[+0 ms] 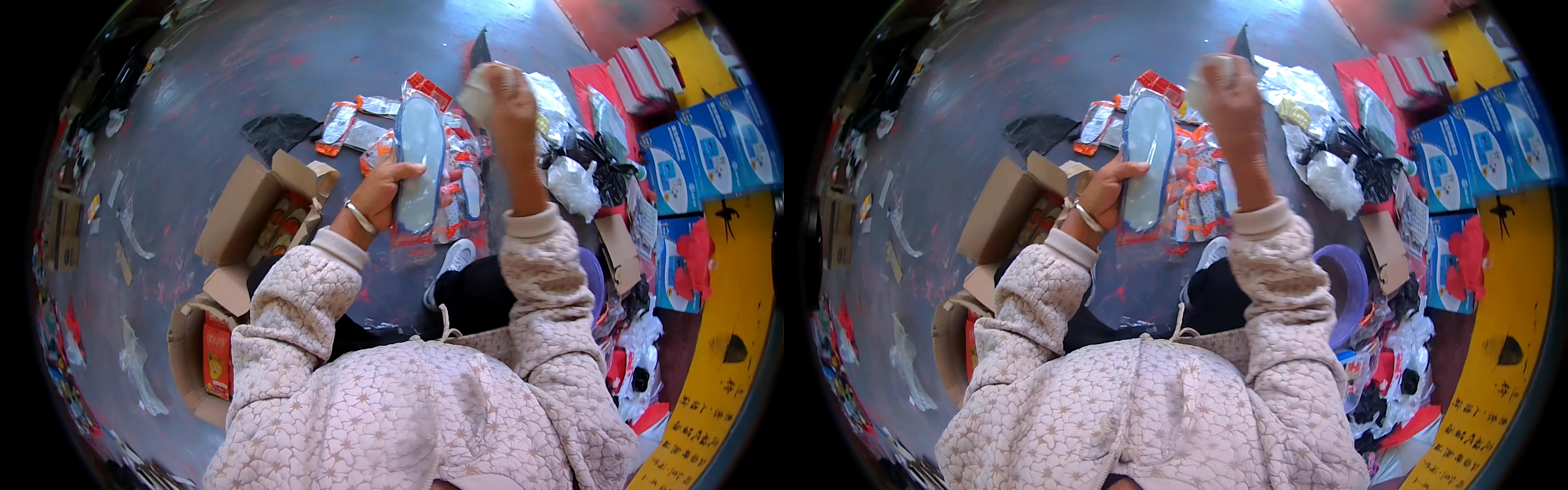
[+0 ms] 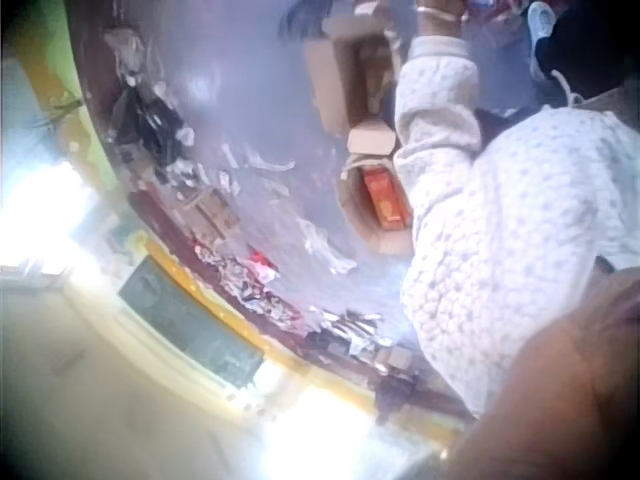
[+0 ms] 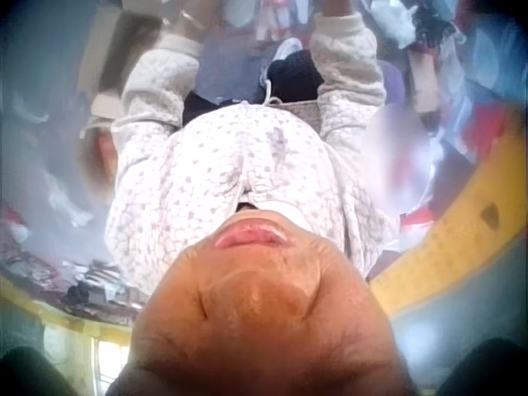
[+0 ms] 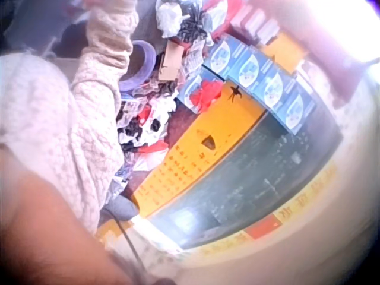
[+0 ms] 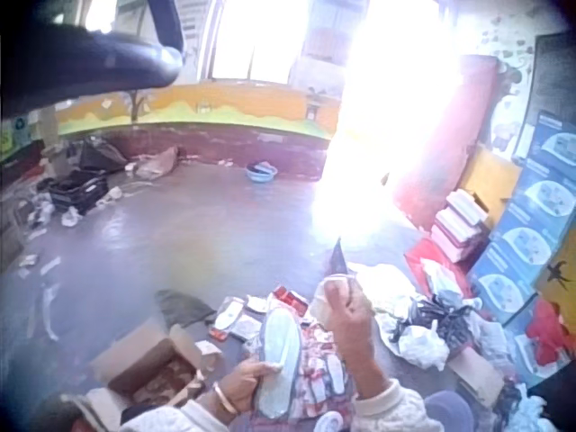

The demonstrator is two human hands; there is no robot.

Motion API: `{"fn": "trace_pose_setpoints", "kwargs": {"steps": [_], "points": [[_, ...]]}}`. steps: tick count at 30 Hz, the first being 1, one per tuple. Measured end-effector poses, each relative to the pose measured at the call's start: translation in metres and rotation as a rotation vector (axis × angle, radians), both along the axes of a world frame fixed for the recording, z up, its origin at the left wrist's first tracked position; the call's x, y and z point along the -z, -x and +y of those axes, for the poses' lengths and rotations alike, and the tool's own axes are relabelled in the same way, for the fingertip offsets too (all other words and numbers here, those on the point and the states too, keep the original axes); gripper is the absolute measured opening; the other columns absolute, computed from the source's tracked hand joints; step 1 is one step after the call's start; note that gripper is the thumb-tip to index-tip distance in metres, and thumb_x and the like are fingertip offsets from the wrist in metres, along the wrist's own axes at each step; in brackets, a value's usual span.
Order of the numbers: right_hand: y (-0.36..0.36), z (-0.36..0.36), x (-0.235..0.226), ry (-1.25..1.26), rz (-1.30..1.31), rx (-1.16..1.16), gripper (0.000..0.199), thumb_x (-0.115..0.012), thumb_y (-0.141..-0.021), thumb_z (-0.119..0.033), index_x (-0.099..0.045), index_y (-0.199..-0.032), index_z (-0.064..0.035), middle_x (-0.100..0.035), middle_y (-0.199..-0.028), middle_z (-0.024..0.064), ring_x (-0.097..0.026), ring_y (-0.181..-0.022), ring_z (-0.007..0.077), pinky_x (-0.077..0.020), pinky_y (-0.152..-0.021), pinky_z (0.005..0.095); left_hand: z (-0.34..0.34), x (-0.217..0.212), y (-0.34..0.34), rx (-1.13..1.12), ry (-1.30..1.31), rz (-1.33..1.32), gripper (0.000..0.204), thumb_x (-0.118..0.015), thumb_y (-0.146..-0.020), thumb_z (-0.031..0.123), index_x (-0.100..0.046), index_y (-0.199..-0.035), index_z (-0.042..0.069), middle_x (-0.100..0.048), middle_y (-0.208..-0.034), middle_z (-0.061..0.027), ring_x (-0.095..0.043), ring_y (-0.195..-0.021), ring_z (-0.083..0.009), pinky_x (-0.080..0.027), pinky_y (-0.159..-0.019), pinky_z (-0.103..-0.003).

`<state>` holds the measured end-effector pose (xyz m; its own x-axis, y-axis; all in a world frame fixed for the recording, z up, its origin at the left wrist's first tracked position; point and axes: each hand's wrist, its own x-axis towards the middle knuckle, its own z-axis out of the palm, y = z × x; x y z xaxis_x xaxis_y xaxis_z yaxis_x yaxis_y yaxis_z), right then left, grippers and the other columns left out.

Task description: The person sits on the floor and wipes the plastic packaging of packaged slippers with a cloth. They pick up individual packages, wipe them, and place them into a cardboard box.

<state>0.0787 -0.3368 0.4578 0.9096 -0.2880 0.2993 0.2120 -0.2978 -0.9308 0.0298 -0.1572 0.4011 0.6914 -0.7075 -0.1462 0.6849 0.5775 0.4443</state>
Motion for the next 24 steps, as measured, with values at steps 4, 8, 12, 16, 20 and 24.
{"fn": "trace_pose_setpoints", "kwargs": {"steps": [4, 8, 12, 16, 20, 24], "points": [[0.011, 0.028, 0.059, 0.62, -0.337, -0.321, 0.023, -0.06, -0.077, -0.009, -0.06, -0.1, -0.0056, -0.055, -0.097, 0.0133, -0.054, -0.088, 0.0299, -0.0438, -0.077, 0.0386, 0.002, 0.024, -0.002, 0.107, -0.079, -0.033, 0.042, -0.052, -0.08, 0.004, -0.04, -0.12, 0.001, -0.058, -0.103, -0.0189, -0.064, -0.084, -0.0279, -0.054, -0.075, -0.04], [0.039, 0.013, 0.039, 0.137, 0.021, -0.646, 0.018, -0.061, -0.077, -0.006, -0.063, -0.095, -0.0042, -0.059, -0.089, 0.008, -0.059, -0.084, 0.0203, -0.0472, -0.073, 0.0299, 0.004, 0.004, 0.007, -0.014, -0.31, -0.085, 0.042, -0.053, -0.078, 0.001, -0.043, -0.118, 0.0, -0.059, -0.103, -0.0155, -0.064, -0.085, -0.028, -0.056, -0.072, -0.04], [0.041, -0.01, 0.028, -0.239, 0.259, -0.661, 0.015, -0.057, -0.083, -0.011, -0.063, -0.093, -0.0017, -0.062, -0.084, 0.0046, -0.061, -0.074, 0.0123, -0.05, -0.066, 0.0249, 0.022, 0.025, -0.011, 0.033, -0.251, 0.012, 0.06, -0.053, -0.075, -0.002, -0.03, -0.131, 0.0, -0.053, -0.116, -0.0196, -0.062, -0.093, -0.0293, -0.057, -0.068, -0.042], [0.017, -0.047, 0.033, -0.631, 0.121, -0.152, 0.019, -0.054, -0.085, -0.014, -0.062, -0.095, -0.0005, -0.063, -0.081, 0.0052, -0.061, -0.067, 0.0118, -0.0512, -0.062, 0.025, -0.007, 0.004, -0.006, 0.087, 0.027, 0.079, 0.073, -0.052, -0.073, -0.002, -0.017, -0.137, -0.003, -0.032, -0.135, -0.0267, -0.059, -0.1, -0.0331, -0.059, -0.064, -0.042], [0.017, -0.044, 0.034, -0.455, 0.062, -0.164, 0.025, -0.055, -0.083, -0.012, -0.059, -0.105, -0.001, -0.063, -0.088, 0.0086, -0.062, -0.072, 0.0142, -0.0518, -0.063, 0.0262, -0.013, 0.007, -0.003, 0.088, -0.004, 0.136, 0.071, -0.052, -0.071, -0.002, -0.02, -0.135, -0.005, -0.037, -0.13, -0.0281, -0.059, -0.098, -0.0355, -0.06, -0.057, -0.042], [0.012, -0.06, 0.05, -0.412, 0.383, -0.18, 0.028, -0.059, -0.082, -0.015, -0.059, -0.105, -0.0002, -0.063, -0.089, 0.0094, -0.062, -0.072, 0.0131, -0.0507, -0.059, 0.0245, -0.016, 0.007, 0.002, 0.218, -0.068, 0.115, 0.072, -0.053, -0.07, -0.002, -0.021, -0.135, -0.005, -0.041, -0.126, -0.0268, -0.058, -0.098, -0.0412, -0.059, -0.058, -0.043]]}}
